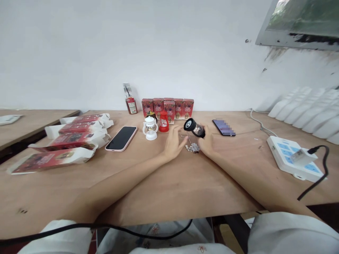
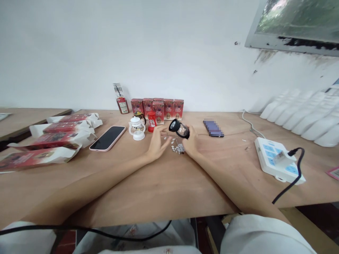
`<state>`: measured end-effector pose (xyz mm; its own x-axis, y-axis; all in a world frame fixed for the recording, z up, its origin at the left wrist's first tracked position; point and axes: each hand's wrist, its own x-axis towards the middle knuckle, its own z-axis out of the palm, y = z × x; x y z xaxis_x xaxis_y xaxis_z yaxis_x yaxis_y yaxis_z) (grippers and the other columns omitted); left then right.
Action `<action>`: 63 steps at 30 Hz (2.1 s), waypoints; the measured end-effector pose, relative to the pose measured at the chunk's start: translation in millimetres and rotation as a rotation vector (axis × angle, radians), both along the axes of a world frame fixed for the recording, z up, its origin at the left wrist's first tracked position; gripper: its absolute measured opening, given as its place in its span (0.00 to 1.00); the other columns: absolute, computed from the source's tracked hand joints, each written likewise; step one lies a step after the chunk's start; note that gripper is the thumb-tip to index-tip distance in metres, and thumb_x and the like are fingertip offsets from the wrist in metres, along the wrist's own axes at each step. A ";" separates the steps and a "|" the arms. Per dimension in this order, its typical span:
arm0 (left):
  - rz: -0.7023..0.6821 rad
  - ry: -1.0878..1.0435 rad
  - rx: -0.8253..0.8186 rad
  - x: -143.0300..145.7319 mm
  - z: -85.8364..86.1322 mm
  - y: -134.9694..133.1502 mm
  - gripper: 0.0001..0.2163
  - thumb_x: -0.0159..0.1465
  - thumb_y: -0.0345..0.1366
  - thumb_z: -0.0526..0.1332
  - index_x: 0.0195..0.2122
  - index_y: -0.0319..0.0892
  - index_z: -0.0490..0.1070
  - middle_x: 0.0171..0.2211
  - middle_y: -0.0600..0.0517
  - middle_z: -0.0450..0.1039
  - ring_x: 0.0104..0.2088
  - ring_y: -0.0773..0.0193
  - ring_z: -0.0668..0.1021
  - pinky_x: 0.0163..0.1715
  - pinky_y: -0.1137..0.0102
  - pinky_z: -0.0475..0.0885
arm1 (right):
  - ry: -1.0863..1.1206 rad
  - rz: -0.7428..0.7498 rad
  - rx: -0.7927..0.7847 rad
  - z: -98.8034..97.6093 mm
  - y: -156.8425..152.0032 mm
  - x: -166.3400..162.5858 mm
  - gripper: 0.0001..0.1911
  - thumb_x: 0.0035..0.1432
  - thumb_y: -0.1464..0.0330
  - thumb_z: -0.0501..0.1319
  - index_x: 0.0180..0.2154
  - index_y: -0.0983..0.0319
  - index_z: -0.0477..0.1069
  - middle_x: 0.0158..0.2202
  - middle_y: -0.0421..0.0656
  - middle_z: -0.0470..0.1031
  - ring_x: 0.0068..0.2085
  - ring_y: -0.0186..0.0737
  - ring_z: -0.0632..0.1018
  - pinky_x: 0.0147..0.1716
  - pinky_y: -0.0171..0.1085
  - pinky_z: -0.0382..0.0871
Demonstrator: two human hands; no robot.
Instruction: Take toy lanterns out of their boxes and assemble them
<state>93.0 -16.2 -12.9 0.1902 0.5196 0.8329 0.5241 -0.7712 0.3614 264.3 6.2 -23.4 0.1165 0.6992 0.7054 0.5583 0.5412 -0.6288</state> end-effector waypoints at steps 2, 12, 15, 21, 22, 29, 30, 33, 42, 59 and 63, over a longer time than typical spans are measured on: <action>0.022 0.026 0.071 -14.6 1.7 0.6 0.20 0.65 0.38 0.55 0.56 0.38 0.57 0.52 0.40 0.62 0.54 0.56 0.66 0.52 0.60 0.63 | -0.115 0.020 0.052 0.8 -2.6 -1.8 0.27 0.37 0.77 0.51 0.44 0.61 0.67 0.44 0.46 0.73 0.46 0.47 0.71 0.47 0.46 0.64; 0.025 0.178 0.049 -27.4 1.6 6.4 0.14 0.67 0.38 0.52 0.46 0.39 0.73 0.39 0.45 0.74 0.40 0.60 0.72 0.40 0.65 0.63 | -0.221 0.010 0.074 -4.9 1.3 -0.9 0.30 0.35 0.78 0.52 0.45 0.61 0.69 0.43 0.46 0.73 0.45 0.48 0.70 0.46 0.46 0.64; -0.001 0.109 0.012 -28.7 0.4 8.9 0.12 0.67 0.37 0.53 0.42 0.39 0.74 0.36 0.47 0.74 0.38 0.61 0.72 0.40 0.66 0.64 | -0.220 0.016 0.067 -6.2 2.4 -1.0 0.29 0.36 0.78 0.53 0.45 0.60 0.69 0.43 0.46 0.73 0.46 0.49 0.70 0.46 0.47 0.64; -0.050 0.019 -0.072 -30.6 -1.9 14.1 0.08 0.63 0.37 0.58 0.37 0.41 0.75 0.33 0.49 0.73 0.36 0.61 0.72 0.39 0.66 0.66 | -0.218 0.036 0.072 -8.5 5.0 0.2 0.29 0.37 0.78 0.54 0.45 0.58 0.70 0.44 0.44 0.74 0.47 0.50 0.69 0.47 0.49 0.64; -0.056 0.015 -0.069 -30.7 -2.2 14.4 0.08 0.63 0.38 0.59 0.36 0.41 0.75 0.33 0.49 0.73 0.36 0.61 0.72 0.39 0.66 0.66 | -0.220 0.047 0.072 -8.7 5.0 0.6 0.29 0.37 0.78 0.54 0.45 0.58 0.70 0.44 0.44 0.74 0.47 0.50 0.69 0.47 0.49 0.64; -0.030 0.077 0.018 -30.5 -3.2 13.5 0.12 0.65 0.40 0.56 0.43 0.40 0.73 0.35 0.48 0.71 0.38 0.61 0.72 0.39 0.67 0.65 | -0.224 0.058 0.033 -7.4 2.4 1.3 0.27 0.39 0.77 0.55 0.45 0.59 0.69 0.42 0.45 0.74 0.45 0.50 0.70 0.45 0.49 0.65; -0.021 0.090 0.029 -30.4 -3.6 13.6 0.13 0.65 0.40 0.56 0.45 0.40 0.73 0.36 0.47 0.71 0.38 0.62 0.72 0.39 0.67 0.65 | -0.222 0.062 0.033 -7.1 2.1 1.2 0.27 0.39 0.78 0.55 0.45 0.59 0.69 0.43 0.45 0.74 0.45 0.49 0.70 0.45 0.49 0.65; -0.006 0.135 0.054 -29.8 -4.8 14.1 0.13 0.66 0.39 0.54 0.46 0.41 0.73 0.36 0.48 0.71 0.37 0.62 0.71 0.38 0.67 0.64 | -0.219 0.073 0.034 -6.3 1.9 1.3 0.28 0.38 0.78 0.54 0.45 0.59 0.69 0.44 0.45 0.74 0.46 0.49 0.71 0.46 0.48 0.65; -0.018 0.155 0.043 -27.8 -5.5 13.4 0.14 0.67 0.39 0.51 0.47 0.40 0.73 0.36 0.47 0.71 0.37 0.63 0.72 0.38 0.68 0.65 | -0.210 0.068 0.046 -4.9 1.4 1.0 0.29 0.36 0.78 0.53 0.44 0.59 0.69 0.43 0.44 0.74 0.46 0.49 0.71 0.46 0.48 0.66; -0.144 -0.262 -0.305 -27.5 -6.4 23.2 0.04 0.57 0.35 0.64 0.28 0.40 0.74 0.27 0.53 0.70 0.28 0.67 0.71 0.30 0.72 0.66 | -0.355 0.037 0.112 -5.4 -2.2 -0.8 0.28 0.38 0.79 0.53 0.45 0.59 0.69 0.41 0.44 0.74 0.44 0.49 0.70 0.43 0.47 0.64; -0.149 -0.293 -0.336 -27.7 -3.6 21.0 0.06 0.56 0.36 0.64 0.26 0.40 0.74 0.26 0.53 0.70 0.28 0.67 0.71 0.29 0.72 0.64 | -0.395 0.047 0.131 -4.0 -4.6 -0.7 0.27 0.41 0.78 0.54 0.47 0.60 0.68 0.41 0.45 0.73 0.44 0.49 0.69 0.44 0.46 0.64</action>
<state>65.3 4.9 -16.5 0.0649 0.7543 0.6533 0.2548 -0.6455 0.7200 263.5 1.6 -27.4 -0.2109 0.5984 0.7729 0.7153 0.6334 -0.2952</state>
